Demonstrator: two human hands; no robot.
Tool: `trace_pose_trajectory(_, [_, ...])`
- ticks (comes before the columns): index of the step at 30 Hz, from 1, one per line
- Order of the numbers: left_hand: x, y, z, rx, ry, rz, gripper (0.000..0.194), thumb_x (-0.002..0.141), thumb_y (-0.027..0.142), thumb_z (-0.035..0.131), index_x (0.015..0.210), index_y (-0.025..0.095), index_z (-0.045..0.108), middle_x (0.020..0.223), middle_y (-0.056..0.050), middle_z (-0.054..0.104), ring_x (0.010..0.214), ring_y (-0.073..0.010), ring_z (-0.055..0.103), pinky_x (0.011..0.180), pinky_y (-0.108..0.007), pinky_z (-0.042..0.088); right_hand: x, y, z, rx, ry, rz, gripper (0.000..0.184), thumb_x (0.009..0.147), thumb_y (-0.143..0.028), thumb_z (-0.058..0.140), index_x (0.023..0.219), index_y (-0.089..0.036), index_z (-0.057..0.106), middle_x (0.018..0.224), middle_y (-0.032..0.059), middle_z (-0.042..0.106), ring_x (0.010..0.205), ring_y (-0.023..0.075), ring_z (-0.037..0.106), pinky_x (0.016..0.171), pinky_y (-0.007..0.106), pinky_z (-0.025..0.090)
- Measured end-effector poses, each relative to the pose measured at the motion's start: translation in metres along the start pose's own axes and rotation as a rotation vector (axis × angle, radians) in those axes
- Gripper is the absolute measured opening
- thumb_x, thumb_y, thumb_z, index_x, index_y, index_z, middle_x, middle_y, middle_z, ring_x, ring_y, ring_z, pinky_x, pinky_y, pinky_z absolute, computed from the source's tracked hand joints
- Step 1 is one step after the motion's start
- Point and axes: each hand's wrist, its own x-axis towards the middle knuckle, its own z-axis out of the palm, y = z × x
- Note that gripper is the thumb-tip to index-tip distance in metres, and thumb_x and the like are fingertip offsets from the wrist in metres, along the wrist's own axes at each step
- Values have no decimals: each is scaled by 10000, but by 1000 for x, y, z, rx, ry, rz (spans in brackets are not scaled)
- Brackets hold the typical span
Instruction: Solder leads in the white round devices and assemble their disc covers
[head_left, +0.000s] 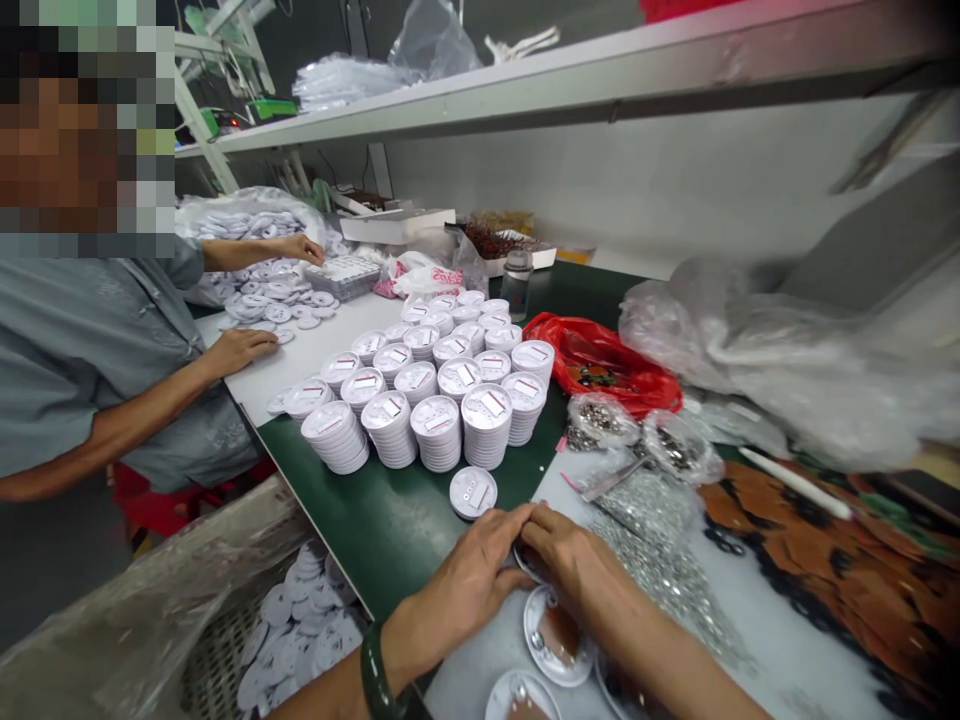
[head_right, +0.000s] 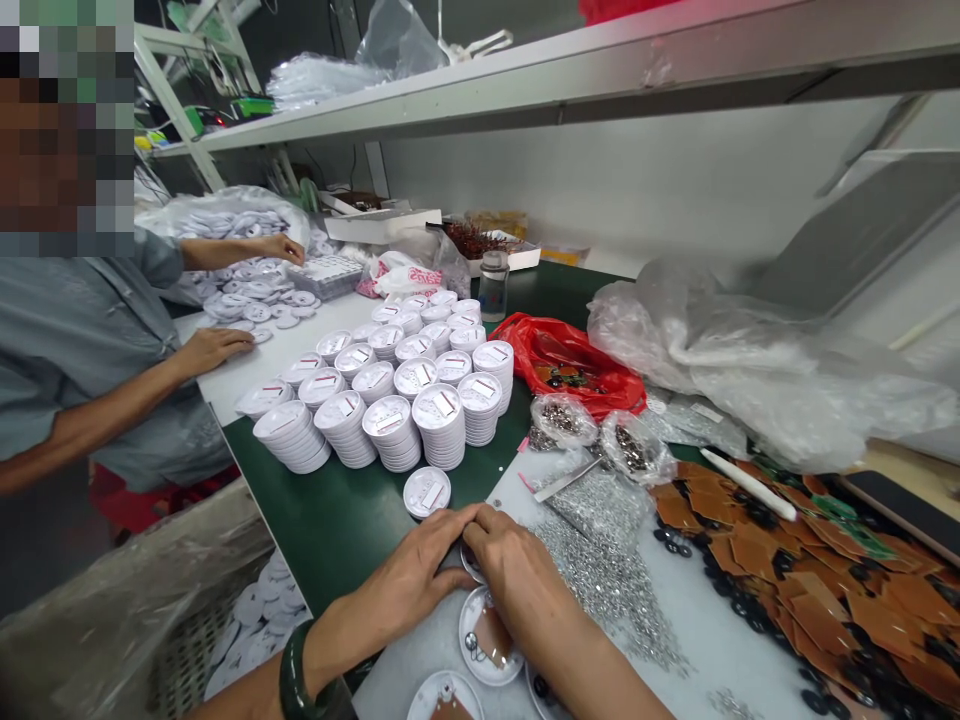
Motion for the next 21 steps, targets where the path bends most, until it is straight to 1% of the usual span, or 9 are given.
trace_pose_trajectory(3, [0, -1, 1, 7, 4, -16, 784, 919, 112, 712, 1580, 297, 333, 1554, -115, 485, 1462, -310, 419, 1219, -544, 357, 1, -1, 1, 20, 7, 5, 347, 861, 76, 488, 1051, -121, 702, 1086, 129, 712, 951, 227, 711, 802, 304, 577])
trace_pose_trajectory(7, [0, 1, 1, 13, 8, -31, 752, 915, 97, 710, 1563, 260, 366, 1542, -130, 492, 1452, -302, 434, 1218, -527, 365, -3, -2, 1, -6, 5, -7, 379, 846, 87, 479, 1047, -135, 711, 1091, 130, 706, 977, 236, 697, 831, 324, 566])
trace_pose_trajectory(12, [1, 3, 0, 6, 13, -19, 731, 929, 101, 689, 1560, 282, 368, 1533, -102, 506, 1444, -279, 440, 1222, -503, 363, -8, -1, 0, -71, -18, -44, 336, 829, 108, 472, 857, -131, 706, 1002, 137, 708, 921, 252, 687, 800, 358, 557])
trace_pose_trajectory(15, [2, -2, 2, -1, 18, -1, 734, 922, 113, 694, 1552, 312, 375, 1510, -77, 529, 1424, -274, 460, 1216, -498, 371, -5, 4, -1, -78, -47, -85, 337, 826, 126, 473, 813, -137, 683, 972, 108, 710, 863, 212, 685, 755, 303, 549])
trace_pose_trajectory(18, [3, -9, 4, -8, 15, 19, 738, 909, 132, 707, 1544, 323, 383, 1483, -67, 550, 1394, -276, 487, 1202, -498, 386, -2, 10, -1, -81, -50, -113, 332, 879, 105, 453, 821, -143, 664, 972, 81, 703, 809, 163, 673, 699, 243, 532])
trace_pose_trajectory(21, [2, -13, 5, -5, 11, 30, 750, 899, 139, 713, 1545, 326, 381, 1480, -65, 551, 1385, -271, 493, 1194, -489, 395, -5, 11, 2, -125, -38, -132, 313, 917, 72, 460, 829, -146, 666, 968, 74, 699, 808, 163, 666, 711, 253, 528])
